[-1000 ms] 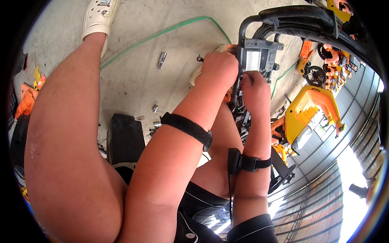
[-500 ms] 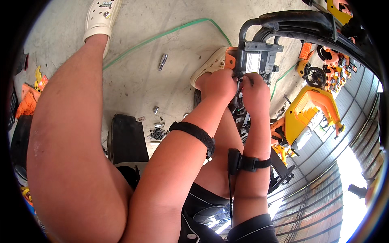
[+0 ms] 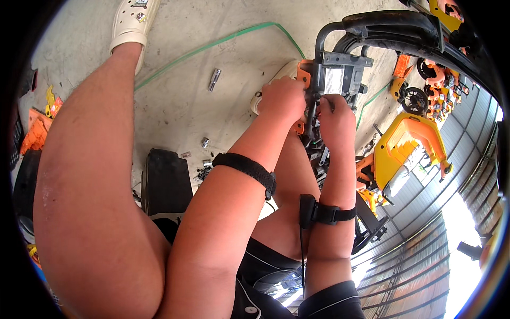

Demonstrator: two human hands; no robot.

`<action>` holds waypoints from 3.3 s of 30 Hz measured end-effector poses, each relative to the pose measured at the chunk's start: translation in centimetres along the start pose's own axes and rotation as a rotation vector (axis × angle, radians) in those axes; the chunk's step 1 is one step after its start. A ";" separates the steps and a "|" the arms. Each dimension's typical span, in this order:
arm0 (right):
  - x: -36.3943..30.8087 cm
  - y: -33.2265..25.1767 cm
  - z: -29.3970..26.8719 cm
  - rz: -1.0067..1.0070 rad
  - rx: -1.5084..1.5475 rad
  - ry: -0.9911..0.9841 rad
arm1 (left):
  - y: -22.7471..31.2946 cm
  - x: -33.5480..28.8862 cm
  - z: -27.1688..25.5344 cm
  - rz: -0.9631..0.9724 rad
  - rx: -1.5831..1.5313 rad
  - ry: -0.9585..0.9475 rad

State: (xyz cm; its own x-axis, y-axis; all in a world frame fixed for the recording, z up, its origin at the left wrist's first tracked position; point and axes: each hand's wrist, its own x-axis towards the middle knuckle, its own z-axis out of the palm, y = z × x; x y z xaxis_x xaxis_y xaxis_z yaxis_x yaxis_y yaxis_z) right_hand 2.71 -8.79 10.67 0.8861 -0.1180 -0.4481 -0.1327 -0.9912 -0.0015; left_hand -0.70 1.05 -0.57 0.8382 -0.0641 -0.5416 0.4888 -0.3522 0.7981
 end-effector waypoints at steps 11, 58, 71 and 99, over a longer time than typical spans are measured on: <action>0.1 1.1 0.5 -0.044 -0.022 0.034 | 1.2 1.0 -1.5 0.097 0.226 -0.083; 0.2 0.2 -0.1 0.028 0.038 -0.018 | 0.4 0.4 -0.9 0.101 0.114 -0.062; 0.0 0.3 0.2 0.022 0.042 0.001 | 1.6 0.8 -2.2 0.119 0.263 -0.087; 0.0 0.4 0.3 0.030 0.071 0.007 | 0.5 0.5 -0.9 0.082 0.162 -0.016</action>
State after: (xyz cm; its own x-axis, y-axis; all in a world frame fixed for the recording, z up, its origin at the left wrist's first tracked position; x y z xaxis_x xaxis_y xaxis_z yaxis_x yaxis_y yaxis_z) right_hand 2.52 -9.15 10.35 0.8845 -0.1484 -0.4423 -0.1902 -0.9804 -0.0514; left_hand 0.22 1.68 -0.21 0.8691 -0.1130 -0.4816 0.3725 -0.4911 0.7874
